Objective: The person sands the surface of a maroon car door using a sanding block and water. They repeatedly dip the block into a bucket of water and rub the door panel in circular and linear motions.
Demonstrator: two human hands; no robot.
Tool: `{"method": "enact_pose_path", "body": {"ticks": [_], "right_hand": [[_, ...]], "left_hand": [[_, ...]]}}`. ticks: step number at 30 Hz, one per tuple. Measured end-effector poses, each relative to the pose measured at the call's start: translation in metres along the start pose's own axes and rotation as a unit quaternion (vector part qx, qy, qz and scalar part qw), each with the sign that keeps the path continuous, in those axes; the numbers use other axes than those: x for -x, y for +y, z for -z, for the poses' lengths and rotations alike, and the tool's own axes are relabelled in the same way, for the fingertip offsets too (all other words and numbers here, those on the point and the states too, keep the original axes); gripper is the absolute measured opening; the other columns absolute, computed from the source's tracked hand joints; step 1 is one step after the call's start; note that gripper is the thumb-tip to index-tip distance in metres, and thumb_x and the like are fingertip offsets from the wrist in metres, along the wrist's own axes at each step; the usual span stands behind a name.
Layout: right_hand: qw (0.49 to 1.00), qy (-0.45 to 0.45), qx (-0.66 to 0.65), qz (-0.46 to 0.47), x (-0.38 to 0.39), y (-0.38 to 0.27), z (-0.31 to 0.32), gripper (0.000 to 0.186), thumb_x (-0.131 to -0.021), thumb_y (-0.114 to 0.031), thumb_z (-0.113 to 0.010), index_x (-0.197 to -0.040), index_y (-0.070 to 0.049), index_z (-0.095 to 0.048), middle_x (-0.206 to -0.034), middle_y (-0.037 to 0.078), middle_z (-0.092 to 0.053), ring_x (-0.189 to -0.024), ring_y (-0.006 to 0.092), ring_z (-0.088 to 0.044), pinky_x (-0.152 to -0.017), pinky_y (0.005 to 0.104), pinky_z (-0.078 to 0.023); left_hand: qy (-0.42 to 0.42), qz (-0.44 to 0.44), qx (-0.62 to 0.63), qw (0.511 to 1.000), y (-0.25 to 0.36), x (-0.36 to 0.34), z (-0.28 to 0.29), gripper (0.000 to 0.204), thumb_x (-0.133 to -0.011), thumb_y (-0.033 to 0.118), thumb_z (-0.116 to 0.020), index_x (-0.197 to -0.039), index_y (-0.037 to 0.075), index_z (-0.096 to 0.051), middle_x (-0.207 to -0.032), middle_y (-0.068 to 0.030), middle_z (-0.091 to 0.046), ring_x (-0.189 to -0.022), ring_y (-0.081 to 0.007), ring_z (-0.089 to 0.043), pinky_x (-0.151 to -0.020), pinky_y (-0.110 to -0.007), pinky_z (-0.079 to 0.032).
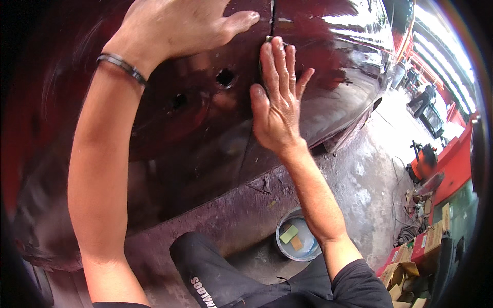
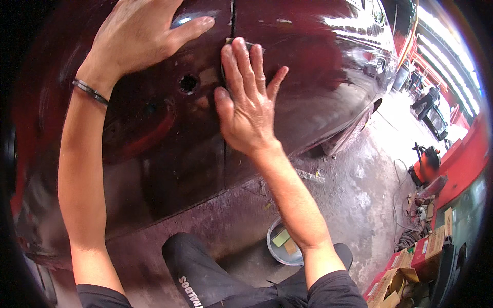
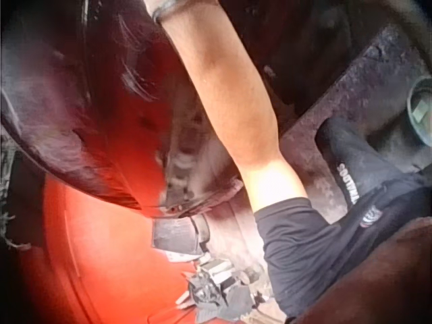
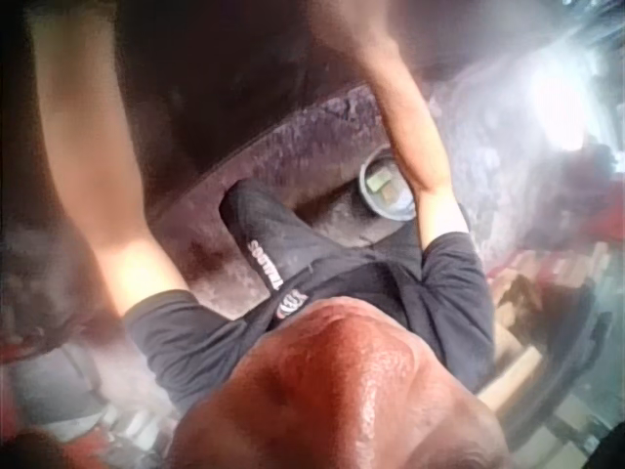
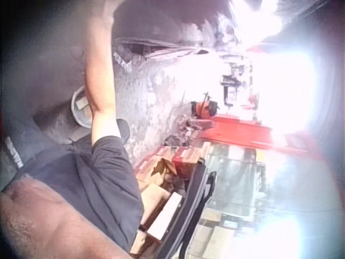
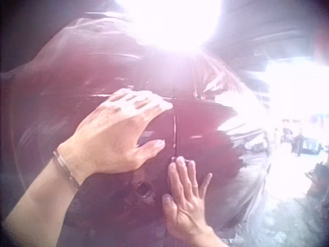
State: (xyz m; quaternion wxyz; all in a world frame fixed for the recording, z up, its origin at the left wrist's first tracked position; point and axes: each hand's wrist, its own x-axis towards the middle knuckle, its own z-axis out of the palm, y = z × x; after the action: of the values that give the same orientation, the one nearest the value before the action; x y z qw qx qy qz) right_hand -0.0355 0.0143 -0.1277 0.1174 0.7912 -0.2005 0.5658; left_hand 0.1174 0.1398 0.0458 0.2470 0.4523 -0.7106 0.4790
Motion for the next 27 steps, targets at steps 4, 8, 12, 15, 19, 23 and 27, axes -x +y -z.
{"method": "enact_pose_path", "body": {"ticks": [4,8,12,15,19,23,27], "right_hand": [[0.997,0.034,0.052,-0.040,-0.009,0.076,0.027,0.065,-0.108,-0.026,-0.042,-0.171,-0.022,-0.032,-0.178,0.003,-0.029,-0.167,0.0257,-0.019,-0.127,0.0657,0.015],[0.983,0.114,-0.025,-0.144,-0.015,0.034,0.008,0.066,-0.107,-0.024,-0.043,-0.171,-0.015,-0.031,-0.180,0.009,-0.024,-0.168,0.0331,-0.013,-0.126,0.0671,0.014],[1.000,0.000,0.008,0.002,-0.009,0.000,0.006,0.072,-0.100,-0.023,-0.051,-0.170,-0.017,-0.035,-0.180,0.006,-0.025,-0.168,0.0301,-0.010,-0.126,0.0651,0.016],[0.994,0.059,0.052,-0.074,-0.009,0.079,0.020,0.067,-0.106,-0.027,-0.043,-0.171,-0.020,-0.033,-0.180,0.004,-0.024,-0.168,0.0273,-0.014,-0.126,0.0664,0.015],[0.962,0.124,0.005,-0.245,-0.012,0.140,0.047,0.058,-0.115,-0.031,-0.031,-0.170,-0.014,-0.032,-0.180,0.007,-0.024,-0.167,0.0334,-0.016,-0.127,0.0710,-0.001],[0.992,0.080,-0.021,-0.090,-0.018,-0.006,-0.001,0.067,-0.106,-0.029,-0.047,-0.170,-0.011,-0.034,-0.179,0.013,-0.024,-0.167,0.0382,-0.011,-0.126,0.0689,0.011],[0.997,0.052,0.034,-0.050,-0.011,0.046,0.018,0.066,-0.105,-0.026,-0.047,-0.169,-0.021,-0.038,-0.179,0.005,-0.028,-0.167,0.0273,-0.017,-0.127,0.0650,0.015]], "left_hand": [[-0.013,0.014,-0.009,1.000,0.007,-0.010,0.006,0.062,-0.093,0.034,-0.072,-0.146,0.004,-0.059,-0.149,-0.0195,-0.062,-0.147,-0.0343,-0.052,-0.129,-0.052,-0.031],[0.004,0.005,-0.028,1.000,0.007,-0.010,-0.008,0.063,-0.092,0.035,-0.073,-0.146,0.006,-0.059,-0.150,-0.0195,-0.061,-0.147,-0.0354,-0.051,-0.129,-0.053,-0.031],[-0.020,0.005,-0.033,0.999,0.012,-0.012,0.003,0.065,-0.090,0.035,-0.076,-0.146,0.007,-0.059,-0.150,-0.0196,-0.060,-0.147,-0.0365,-0.051,-0.129,-0.054,-0.032],[0.105,-0.113,-0.113,0.982,-0.062,-0.018,-0.052,0.066,-0.089,0.035,-0.077,-0.146,0.007,-0.059,-0.150,-0.0198,-0.060,-0.146,-0.0370,-0.051,-0.129,-0.054,-0.032],[0.015,-0.008,-0.040,0.999,0.012,-0.019,-0.011,0.068,-0.087,0.034,-0.079,-0.147,0.007,-0.058,-0.150,-0.0200,-0.060,-0.146,-0.0372,-0.052,-0.129,-0.054,-0.032],[-0.030,0.018,-0.061,0.998,0.025,-0.014,0.004,0.068,-0.087,0.033,-0.078,-0.147,0.007,-0.059,-0.150,-0.0201,-0.060,-0.146,-0.0371,-0.051,-0.129,-0.054,-0.031],[-0.026,0.024,-0.032,0.999,0.022,-0.015,0.012,0.068,-0.088,0.035,-0.077,-0.147,0.007,-0.059,-0.151,-0.0195,-0.060,-0.147,-0.0372,-0.050,-0.129,-0.054,-0.030]]}}
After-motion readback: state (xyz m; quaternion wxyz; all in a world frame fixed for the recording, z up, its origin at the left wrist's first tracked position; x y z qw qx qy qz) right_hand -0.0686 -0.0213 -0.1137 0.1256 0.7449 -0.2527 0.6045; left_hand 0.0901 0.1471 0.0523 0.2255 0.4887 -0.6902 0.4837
